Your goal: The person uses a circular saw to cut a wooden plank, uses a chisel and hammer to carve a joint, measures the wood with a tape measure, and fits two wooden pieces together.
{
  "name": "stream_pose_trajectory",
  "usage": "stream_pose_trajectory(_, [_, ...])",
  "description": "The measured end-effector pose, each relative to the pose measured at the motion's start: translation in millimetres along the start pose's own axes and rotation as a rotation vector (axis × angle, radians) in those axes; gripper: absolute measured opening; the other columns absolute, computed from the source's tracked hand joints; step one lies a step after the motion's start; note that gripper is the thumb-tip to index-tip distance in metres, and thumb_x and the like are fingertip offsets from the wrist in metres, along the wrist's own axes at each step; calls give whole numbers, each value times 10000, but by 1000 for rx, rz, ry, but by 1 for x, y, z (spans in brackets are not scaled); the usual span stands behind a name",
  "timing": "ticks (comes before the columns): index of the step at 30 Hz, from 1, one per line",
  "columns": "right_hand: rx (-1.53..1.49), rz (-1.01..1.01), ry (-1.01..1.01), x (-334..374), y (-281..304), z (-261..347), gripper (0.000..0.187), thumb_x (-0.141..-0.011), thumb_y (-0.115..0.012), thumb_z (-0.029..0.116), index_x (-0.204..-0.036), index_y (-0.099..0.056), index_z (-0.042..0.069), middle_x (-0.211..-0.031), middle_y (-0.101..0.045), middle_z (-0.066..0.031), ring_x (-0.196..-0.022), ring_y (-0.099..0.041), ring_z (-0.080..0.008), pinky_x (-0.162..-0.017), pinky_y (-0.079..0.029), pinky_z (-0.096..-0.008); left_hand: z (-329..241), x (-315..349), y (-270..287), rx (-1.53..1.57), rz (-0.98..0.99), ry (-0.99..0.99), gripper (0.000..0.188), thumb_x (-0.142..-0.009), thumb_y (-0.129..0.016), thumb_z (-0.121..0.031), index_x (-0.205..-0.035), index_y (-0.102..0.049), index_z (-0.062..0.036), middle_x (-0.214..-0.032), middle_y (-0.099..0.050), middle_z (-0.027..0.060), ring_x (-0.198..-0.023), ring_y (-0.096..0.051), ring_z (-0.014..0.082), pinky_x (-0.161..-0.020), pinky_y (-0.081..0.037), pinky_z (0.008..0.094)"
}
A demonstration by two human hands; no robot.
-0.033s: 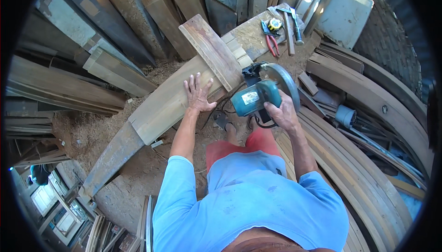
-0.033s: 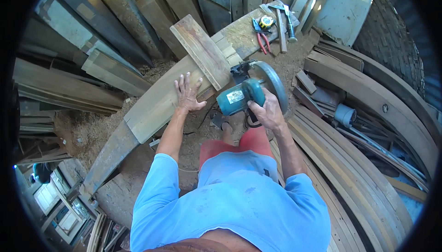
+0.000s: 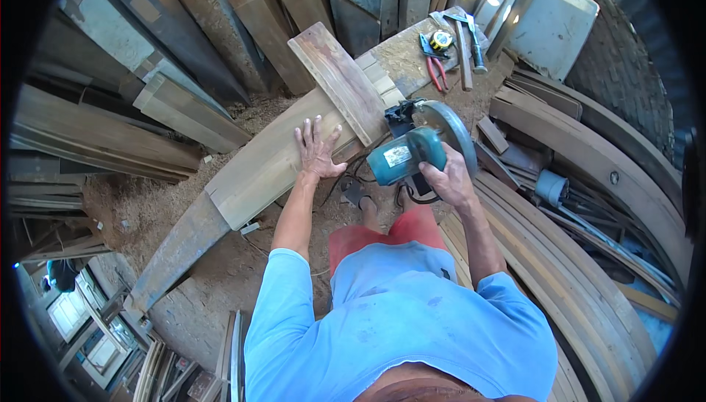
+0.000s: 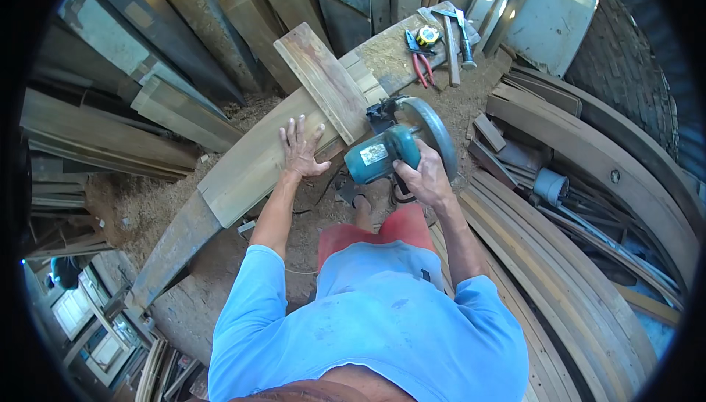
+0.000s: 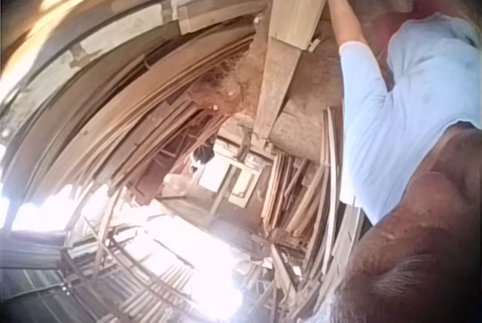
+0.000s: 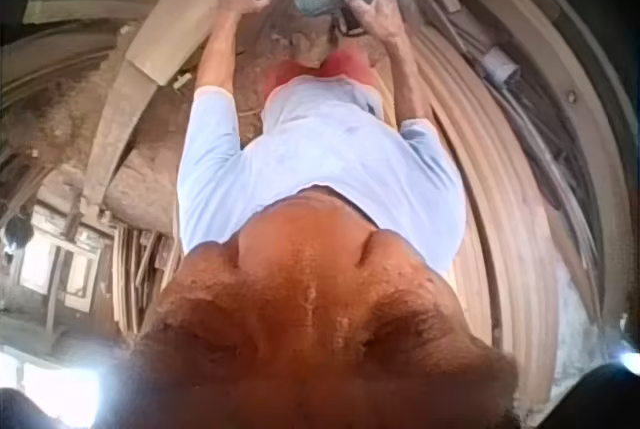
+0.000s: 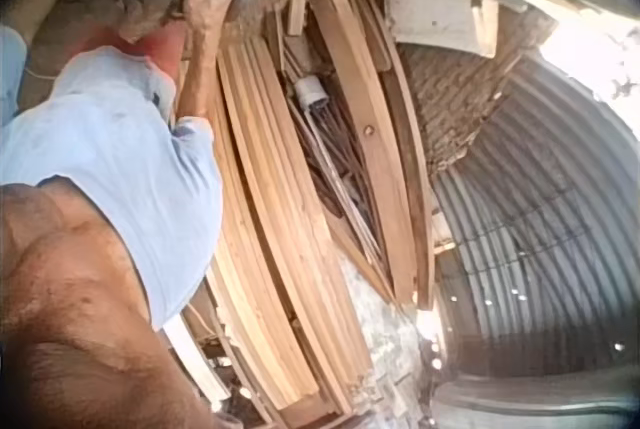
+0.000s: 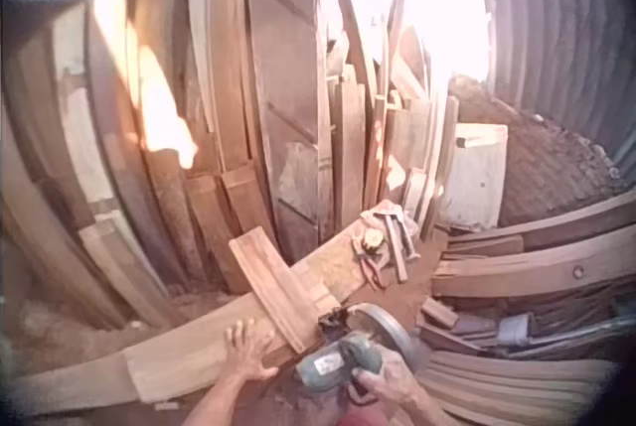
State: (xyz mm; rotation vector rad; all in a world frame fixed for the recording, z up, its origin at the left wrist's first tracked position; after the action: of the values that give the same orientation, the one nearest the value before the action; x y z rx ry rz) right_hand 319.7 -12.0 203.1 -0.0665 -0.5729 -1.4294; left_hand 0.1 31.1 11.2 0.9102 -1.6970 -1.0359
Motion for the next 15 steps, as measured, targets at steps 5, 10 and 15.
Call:
stream_pose_trajectory(5, [111,39,72,-25,-20,-11,358,-870,-698,160,-1162,-640,-39,-969,-683,-211,-919,-678,-320,-871,-521,-432,1,5,0,-10,32,11,1208,-576,-890,-593,-1627,-325,-403,-1730,-56,225,-1589,48,479,-1250,67,676])
stream_pose_trajectory(10, [157,93,53,-31,-14,-20,334,-881,-713,121,-1176,-643,-20,-951,-698,-211,-920,-694,-332,-882,-523,-441,-6,12,5,6,2,77,1234,-554,-920,-572,-1623,-322,-424,-1726,-62,235,-1585,29,503,-1223,26,742])
stream_pose_trajectory(15, [133,137,17,-33,-8,-17,356,-870,-718,147,-1167,-641,-33,-980,-702,-223,-949,-696,-344,-886,-524,-443,-3,27,-7,87,-193,223,1234,-520,-947,-582,-1596,-364,-424,-1711,-99,242,-1571,-47,528,-1221,-37,743])
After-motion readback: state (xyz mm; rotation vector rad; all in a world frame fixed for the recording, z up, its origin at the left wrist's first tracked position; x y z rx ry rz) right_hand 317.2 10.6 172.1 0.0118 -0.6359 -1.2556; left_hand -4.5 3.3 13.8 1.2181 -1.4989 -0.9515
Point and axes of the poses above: each hand's wrist, its own x-axis away from the middle knuckle, its own y-axis out of the back of the hand, z = x × y, the point moved 2 cm from there along -x, towards the middle knuckle
